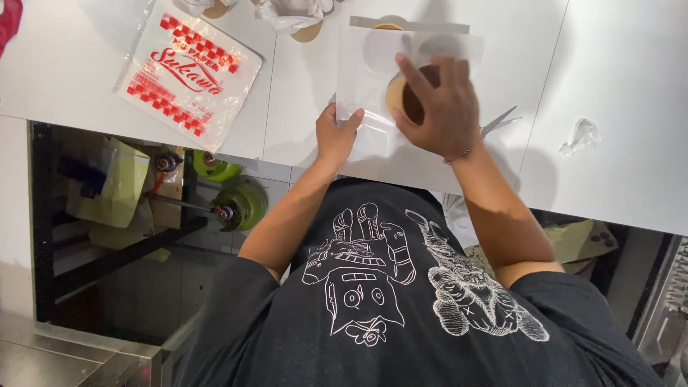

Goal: Lining brown paper cups with white paper sheets.

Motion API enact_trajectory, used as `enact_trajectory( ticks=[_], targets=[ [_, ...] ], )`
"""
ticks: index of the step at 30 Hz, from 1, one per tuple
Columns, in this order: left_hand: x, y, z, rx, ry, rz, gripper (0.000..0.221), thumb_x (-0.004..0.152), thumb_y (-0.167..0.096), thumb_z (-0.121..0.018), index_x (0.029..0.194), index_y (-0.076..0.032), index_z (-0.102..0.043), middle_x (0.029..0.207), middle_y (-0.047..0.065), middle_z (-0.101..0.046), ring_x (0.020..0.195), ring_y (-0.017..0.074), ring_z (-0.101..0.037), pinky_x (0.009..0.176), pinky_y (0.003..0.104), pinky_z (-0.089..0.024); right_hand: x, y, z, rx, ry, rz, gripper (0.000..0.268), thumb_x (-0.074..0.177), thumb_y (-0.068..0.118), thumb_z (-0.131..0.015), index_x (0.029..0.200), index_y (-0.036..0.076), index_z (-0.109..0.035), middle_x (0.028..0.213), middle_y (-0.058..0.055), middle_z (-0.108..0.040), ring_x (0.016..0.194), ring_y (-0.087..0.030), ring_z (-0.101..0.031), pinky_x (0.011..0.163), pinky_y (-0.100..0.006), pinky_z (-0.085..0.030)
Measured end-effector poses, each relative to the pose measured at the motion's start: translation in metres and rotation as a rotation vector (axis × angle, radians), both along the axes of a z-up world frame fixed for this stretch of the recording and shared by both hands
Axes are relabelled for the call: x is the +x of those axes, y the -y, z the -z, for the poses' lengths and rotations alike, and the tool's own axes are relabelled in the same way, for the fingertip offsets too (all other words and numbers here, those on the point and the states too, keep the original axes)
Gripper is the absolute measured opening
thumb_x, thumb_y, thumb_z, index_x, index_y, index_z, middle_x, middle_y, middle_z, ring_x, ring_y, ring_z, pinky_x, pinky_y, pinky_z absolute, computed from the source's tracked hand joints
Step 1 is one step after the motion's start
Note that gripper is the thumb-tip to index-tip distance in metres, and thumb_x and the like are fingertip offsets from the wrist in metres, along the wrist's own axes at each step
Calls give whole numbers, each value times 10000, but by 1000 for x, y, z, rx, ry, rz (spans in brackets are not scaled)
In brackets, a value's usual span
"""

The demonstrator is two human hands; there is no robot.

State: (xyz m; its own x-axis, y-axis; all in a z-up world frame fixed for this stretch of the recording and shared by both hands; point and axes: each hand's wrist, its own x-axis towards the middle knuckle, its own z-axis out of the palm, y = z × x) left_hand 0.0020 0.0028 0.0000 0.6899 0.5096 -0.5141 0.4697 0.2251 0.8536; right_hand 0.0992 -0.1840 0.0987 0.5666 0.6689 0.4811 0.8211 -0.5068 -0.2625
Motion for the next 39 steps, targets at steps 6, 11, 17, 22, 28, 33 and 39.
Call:
enact_trajectory(
  ticks=[6, 11, 17, 22, 28, 33, 39],
  targets=[
    [-4, -3, 1, 22, 102, -11, 305, 903, -251, -722, 1164, -100, -679, 977, 34, -725, 722, 94, -644, 686, 226, -517, 4, -32, 59, -167, 115, 82, 773, 837, 457, -815, 1506, 212, -515, 1113, -152, -533, 905, -348, -508, 794, -442, -523],
    [-7, -6, -1, 490, 689, 473, 980, 625, -63, -818, 1493, 45, -376, 1424, 296, -432, 1372, 474, -428, 1165, 569, -364, -9, -54, 77, -242, 94, 234, 915, 768, 450, -798, 1569, 242, -409, 1115, -164, -486, 977, -357, -529, 777, -435, -519],
    [6, 9, 112, 409, 653, 266, 791, 829, -208, -805, 1514, -17, -459, 1410, 202, -537, 1372, 346, -523, 1190, 453, -394, -43, -78, 84, -360, -45, 363, 910, 799, 450, -796, 1574, 190, -397, 1141, -216, -522, 1042, -385, -562, 866, -425, -589],
    [-9, 11, 35, 597, 600, 93, 459, 980, -204, -479, 1407, -72, -583, 1302, 128, -656, 1234, 292, -638, 1102, 398, -494, -57, -89, 65, -335, -93, 319, 847, 803, 456, -769, 1545, 170, -477, 1132, -224, -536, 1035, -388, -569, 870, -418, -608],
    [-9, 0, -30, 655, 739, 55, 395, 963, -173, -465, 1300, -54, -634, 1176, 149, -704, 1101, 330, -699, 1032, 401, -541, -53, -89, 46, -213, -1, 319, 833, 751, 436, -790, 1512, 208, -539, 1079, -170, -537, 969, -329, -554, 856, -387, -604],
    [-21, -15, 48, 761, 758, -1, 580, 779, -316, -863, 1250, -50, -656, 1115, 145, -711, 1059, 300, -719, 994, 365, -545, -43, -59, -31, 5, -14, 211, 824, 726, 331, -816, 1495, 143, -588, 1045, -145, -530, 959, -339, -540, 847, -414, -560],
    [-66, -59, 76, 650, 514, 78, 1002, 517, -280, -909, 1386, 33, -521, 1394, 193, -583, 1335, 339, -567, 1199, 406, -424, -24, 22, -75, 99, -60, 291, 686, 1115, 486, -519, 1665, 108, -360, 1220, -193, -470, 1090, -379, -426, 964, -504, -378]
  ],
)
